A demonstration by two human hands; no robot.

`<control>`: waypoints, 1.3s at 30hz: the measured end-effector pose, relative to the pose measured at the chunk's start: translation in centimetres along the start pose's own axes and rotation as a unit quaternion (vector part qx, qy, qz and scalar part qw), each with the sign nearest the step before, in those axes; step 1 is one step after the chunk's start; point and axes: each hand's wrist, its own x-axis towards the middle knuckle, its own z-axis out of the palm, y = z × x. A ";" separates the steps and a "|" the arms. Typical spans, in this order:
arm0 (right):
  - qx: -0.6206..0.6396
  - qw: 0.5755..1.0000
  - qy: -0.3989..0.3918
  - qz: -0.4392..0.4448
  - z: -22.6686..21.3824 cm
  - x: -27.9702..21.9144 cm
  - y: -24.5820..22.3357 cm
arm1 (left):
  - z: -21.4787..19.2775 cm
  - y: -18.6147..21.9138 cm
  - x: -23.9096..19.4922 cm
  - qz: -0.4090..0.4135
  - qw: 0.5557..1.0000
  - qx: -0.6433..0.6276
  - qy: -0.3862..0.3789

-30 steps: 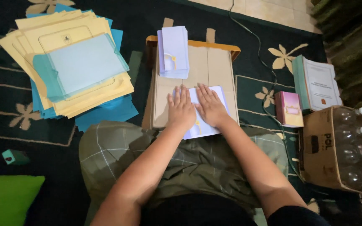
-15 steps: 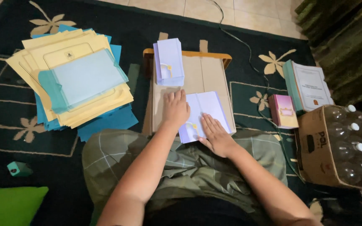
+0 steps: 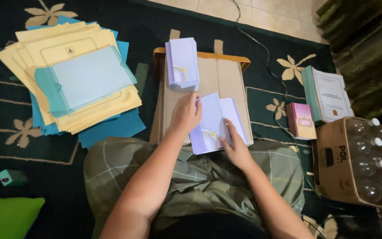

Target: A person is folding purple paper inserts and stacking them onto a wooden stand as part of an invitation assembly process.

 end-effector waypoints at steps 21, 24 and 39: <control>0.044 0.969 0.218 -0.108 -2.4 12.7 -6.1 | -3.6 -7.7 4.9 -0.108 0.957 -0.099 0.252; 0.181 0.953 0.226 -0.091 -2.9 17.6 -9.1 | -2.0 -10.2 5.4 -0.063 0.985 -0.053 0.154; -0.066 0.971 0.200 -0.114 7.3 22.7 -3.6 | -2.6 -7.9 5.5 -0.286 0.929 -0.215 -0.091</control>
